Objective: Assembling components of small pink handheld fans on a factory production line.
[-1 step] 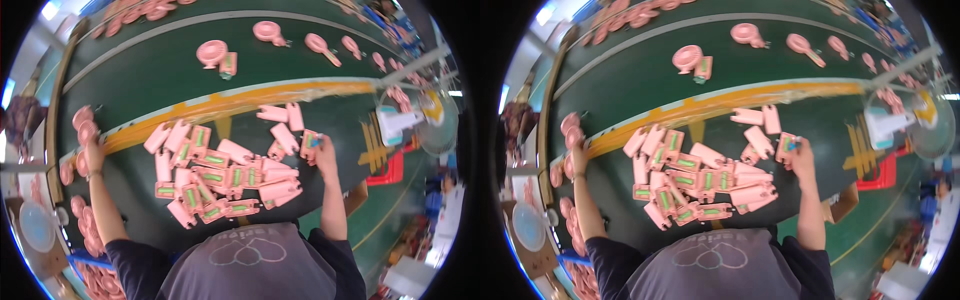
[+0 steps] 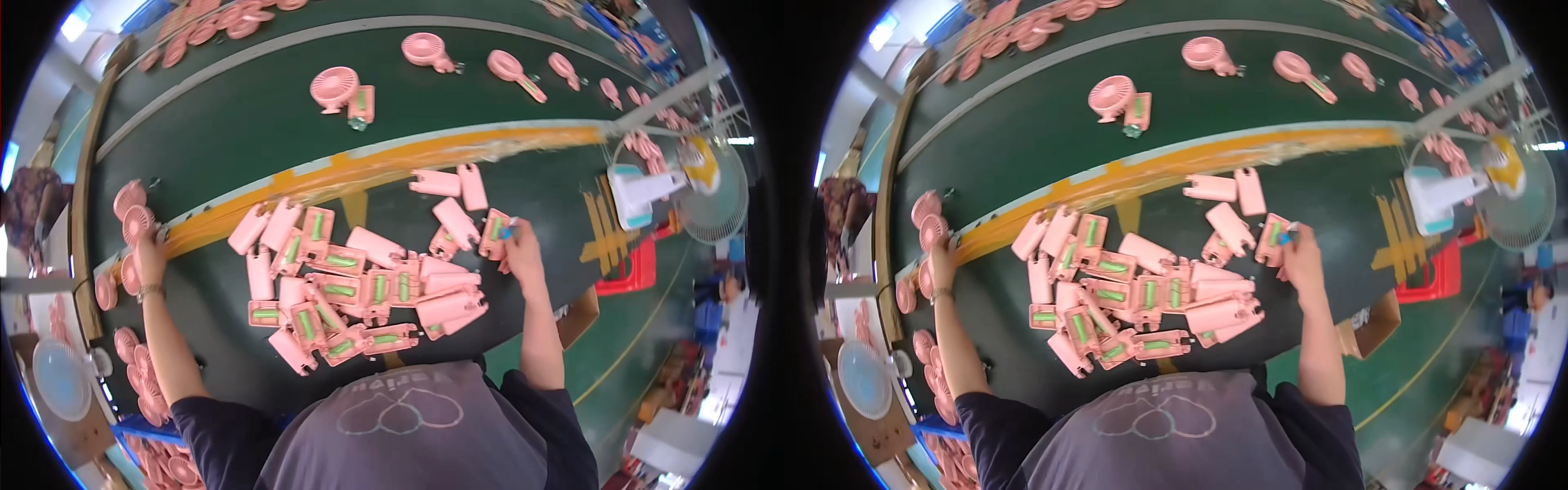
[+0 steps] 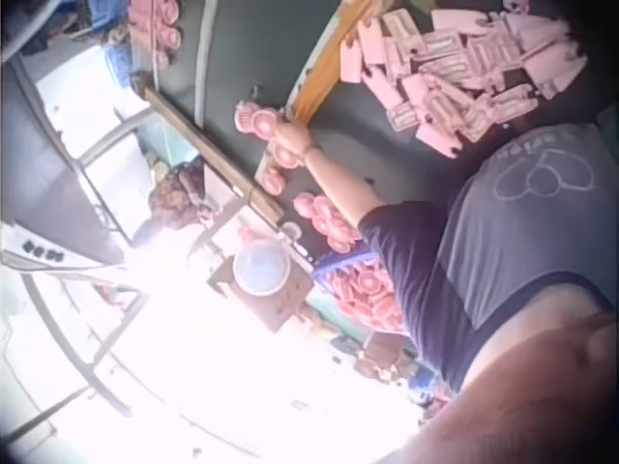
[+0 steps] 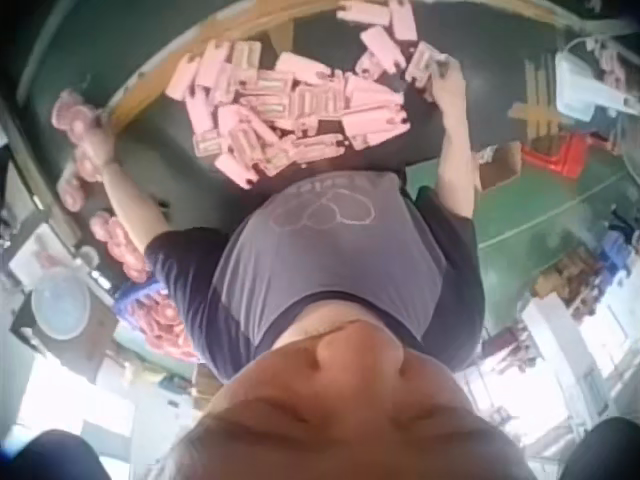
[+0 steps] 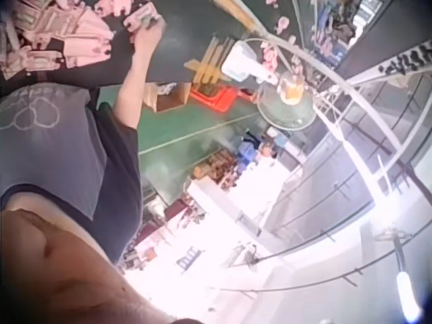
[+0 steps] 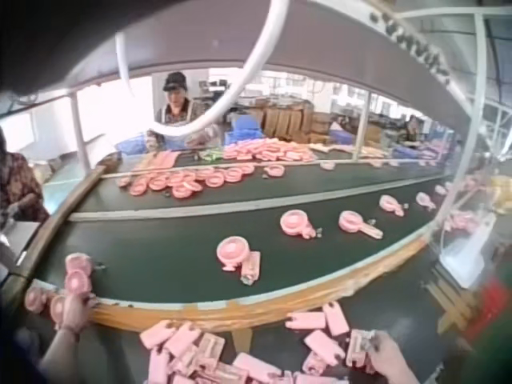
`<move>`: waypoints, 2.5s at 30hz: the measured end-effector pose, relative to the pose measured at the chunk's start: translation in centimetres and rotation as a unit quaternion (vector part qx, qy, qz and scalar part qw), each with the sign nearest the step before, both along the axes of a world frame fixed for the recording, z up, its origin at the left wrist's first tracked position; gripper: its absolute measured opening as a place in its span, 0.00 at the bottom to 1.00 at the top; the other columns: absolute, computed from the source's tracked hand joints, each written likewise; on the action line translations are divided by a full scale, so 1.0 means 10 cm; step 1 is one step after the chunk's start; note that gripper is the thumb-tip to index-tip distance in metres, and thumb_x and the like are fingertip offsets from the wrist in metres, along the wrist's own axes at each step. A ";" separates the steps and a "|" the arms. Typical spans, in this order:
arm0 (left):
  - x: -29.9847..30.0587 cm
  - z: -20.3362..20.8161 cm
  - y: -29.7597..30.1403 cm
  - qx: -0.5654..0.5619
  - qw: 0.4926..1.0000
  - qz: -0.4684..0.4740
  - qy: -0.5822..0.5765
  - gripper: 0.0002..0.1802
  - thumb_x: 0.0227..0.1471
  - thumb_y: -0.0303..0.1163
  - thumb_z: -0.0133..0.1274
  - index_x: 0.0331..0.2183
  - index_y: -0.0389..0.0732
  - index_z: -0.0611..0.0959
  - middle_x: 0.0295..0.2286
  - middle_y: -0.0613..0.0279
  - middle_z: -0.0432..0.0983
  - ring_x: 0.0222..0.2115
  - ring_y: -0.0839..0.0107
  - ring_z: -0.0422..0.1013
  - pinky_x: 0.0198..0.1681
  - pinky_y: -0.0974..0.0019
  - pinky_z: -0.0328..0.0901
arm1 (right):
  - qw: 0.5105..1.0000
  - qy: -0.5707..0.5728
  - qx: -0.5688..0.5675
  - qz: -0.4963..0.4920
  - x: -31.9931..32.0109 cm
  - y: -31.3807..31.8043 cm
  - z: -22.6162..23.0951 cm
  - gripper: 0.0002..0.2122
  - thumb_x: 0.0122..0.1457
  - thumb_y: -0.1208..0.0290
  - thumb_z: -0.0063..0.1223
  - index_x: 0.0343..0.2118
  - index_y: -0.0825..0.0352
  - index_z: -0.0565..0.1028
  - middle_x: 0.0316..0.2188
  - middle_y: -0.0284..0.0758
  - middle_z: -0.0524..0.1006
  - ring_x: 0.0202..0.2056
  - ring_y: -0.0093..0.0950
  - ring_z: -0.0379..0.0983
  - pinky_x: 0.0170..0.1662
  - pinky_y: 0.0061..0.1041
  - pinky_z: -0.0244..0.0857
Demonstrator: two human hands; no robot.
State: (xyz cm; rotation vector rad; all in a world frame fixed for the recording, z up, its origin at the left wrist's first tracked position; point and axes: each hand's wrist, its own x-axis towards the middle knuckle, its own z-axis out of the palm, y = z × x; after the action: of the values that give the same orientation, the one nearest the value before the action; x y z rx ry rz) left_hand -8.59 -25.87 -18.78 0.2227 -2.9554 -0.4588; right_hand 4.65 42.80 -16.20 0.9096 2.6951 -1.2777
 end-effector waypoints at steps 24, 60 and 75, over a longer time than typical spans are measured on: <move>1.15 2.01 3.52 0.495 0.822 -0.277 0.055 0.13 0.51 0.15 0.48 0.41 0.34 0.76 0.32 0.60 0.75 0.31 0.75 0.72 0.33 0.70 0.69 | 0.865 0.296 -0.391 0.103 0.40 -0.74 1.09 0.01 0.55 0.82 0.52 0.30 0.72 0.74 0.23 0.34 0.76 0.23 0.19 0.73 0.25 0.16 0.66; 1.15 1.95 3.46 0.413 0.807 -0.419 0.052 0.10 0.46 0.19 0.55 0.35 0.34 0.78 0.26 0.58 0.73 0.24 0.69 0.71 0.25 0.68 0.66 | 0.864 0.230 -0.359 0.270 0.25 -1.45 1.57 0.04 0.54 0.79 0.54 0.30 0.71 0.71 0.25 0.32 0.72 0.21 0.10 0.63 0.19 0.11 0.53; 1.16 2.05 3.27 0.381 0.804 -0.453 0.052 0.08 0.39 0.16 0.55 0.28 0.34 0.78 0.22 0.57 0.71 0.22 0.66 0.69 0.25 0.66 0.63 | 0.759 0.149 -0.553 0.308 0.05 -1.57 1.49 0.05 0.54 0.82 0.55 0.32 0.73 0.70 0.28 0.32 0.74 0.26 0.13 0.70 0.27 0.12 0.64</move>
State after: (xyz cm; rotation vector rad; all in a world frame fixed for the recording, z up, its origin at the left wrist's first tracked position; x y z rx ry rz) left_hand 3.01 6.81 1.74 -1.1439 -2.3782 -1.6646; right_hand 5.13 27.14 -1.32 -0.3193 1.4827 -2.3600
